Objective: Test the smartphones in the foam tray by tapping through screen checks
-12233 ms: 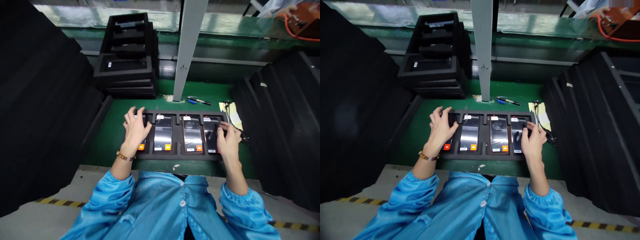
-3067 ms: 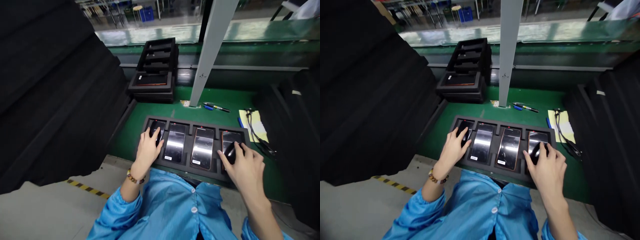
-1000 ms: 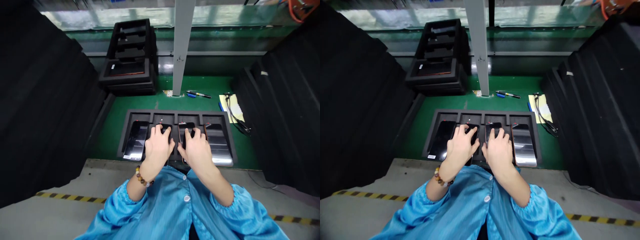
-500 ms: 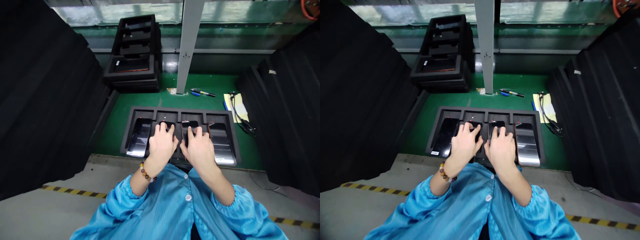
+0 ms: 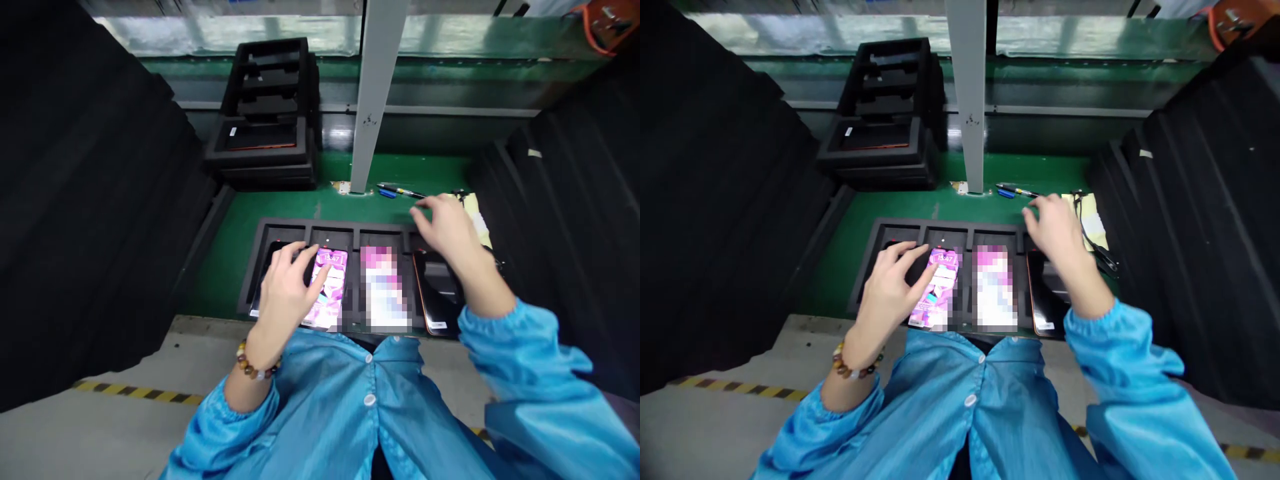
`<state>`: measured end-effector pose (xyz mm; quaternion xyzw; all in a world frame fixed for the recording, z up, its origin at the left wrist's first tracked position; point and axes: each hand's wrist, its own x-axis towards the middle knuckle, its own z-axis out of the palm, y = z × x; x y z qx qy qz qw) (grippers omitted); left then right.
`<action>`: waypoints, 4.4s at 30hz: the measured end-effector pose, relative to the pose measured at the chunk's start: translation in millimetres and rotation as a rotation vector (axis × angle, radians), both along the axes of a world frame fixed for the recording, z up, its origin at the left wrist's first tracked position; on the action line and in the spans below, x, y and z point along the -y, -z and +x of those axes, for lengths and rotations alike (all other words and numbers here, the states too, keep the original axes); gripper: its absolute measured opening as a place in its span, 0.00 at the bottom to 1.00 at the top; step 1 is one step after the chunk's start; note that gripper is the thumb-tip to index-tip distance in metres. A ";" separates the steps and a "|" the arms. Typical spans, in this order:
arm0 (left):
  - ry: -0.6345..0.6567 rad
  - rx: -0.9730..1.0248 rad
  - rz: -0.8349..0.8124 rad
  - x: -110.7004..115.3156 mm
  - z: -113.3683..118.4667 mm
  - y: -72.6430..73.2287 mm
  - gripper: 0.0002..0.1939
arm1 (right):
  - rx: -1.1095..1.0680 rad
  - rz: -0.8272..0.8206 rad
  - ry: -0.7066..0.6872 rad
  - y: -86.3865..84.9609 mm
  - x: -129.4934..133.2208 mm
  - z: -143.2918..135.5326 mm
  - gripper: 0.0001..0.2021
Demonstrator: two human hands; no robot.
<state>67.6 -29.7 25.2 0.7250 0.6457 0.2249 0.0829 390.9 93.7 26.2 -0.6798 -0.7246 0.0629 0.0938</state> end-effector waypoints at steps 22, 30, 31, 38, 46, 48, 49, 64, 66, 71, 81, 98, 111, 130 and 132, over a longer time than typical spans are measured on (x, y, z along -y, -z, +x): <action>-0.503 0.469 -0.015 -32.4 -146.3 82.3 0.26 | -0.500 0.437 0.072 8.1 22.8 94.4 0.13; -0.537 0.483 0.097 -16.6 -134.3 53.9 0.23 | -0.458 0.120 -0.289 -12.4 22.3 4.6 0.11; -0.498 0.435 0.125 -4.9 -128.9 40.8 0.21 | -0.459 0.025 -0.432 -16.6 35.5 -16.5 0.12; 0.299 0.058 -0.381 30.0 -79.0 -19.9 0.15 | -0.339 -0.197 -0.828 5.3 91.7 -108.2 0.13; 0.425 -0.077 -0.265 -7.5 -76.4 -29.7 0.10 | -0.525 -0.145 -0.654 -7.1 86.4 -93.7 0.09; 0.451 -0.025 -0.145 -13.7 -68.3 -41.9 0.11 | -0.700 -0.181 -0.562 -13.8 89.6 -91.7 0.16; 0.478 0.001 -0.086 -16.6 -62.0 -47.8 0.11 | -0.819 -0.217 -0.538 -16.6 91.5 -93.0 0.24; -0.036 0.248 0.205 -28.8 -81.2 -21.2 0.16 | -1.141 0.383 0.351 1.4 149.0 -8.3 0.06; -0.268 0.383 0.185 -33.7 -117.4 13.9 0.19 | -1.144 0.380 0.463 16.7 161.1 19.3 0.07; -0.464 0.558 0.070 -44.9 -159.0 90.1 0.26 | -1.141 0.156 0.479 36.7 191.3 50.7 0.18; -0.407 0.471 0.085 -43.0 -153.3 90.0 0.23 | -0.978 0.139 0.407 35.4 205.5 48.3 0.22; -0.503 0.426 0.098 -44.0 -148.6 87.7 0.22 | -0.832 0.097 0.261 41.2 210.5 49.2 0.26; -0.524 0.482 0.102 -42.8 -153.2 94.0 0.20 | -0.821 0.084 0.273 40.8 210.4 50.6 0.26; -0.538 0.484 0.158 -44.1 -145.7 89.5 0.18 | -1.322 0.345 0.486 20.7 207.7 50.9 0.25; -0.539 0.483 0.140 -44.7 -145.0 89.1 0.18 | -1.255 0.314 0.438 15.6 217.1 37.0 0.21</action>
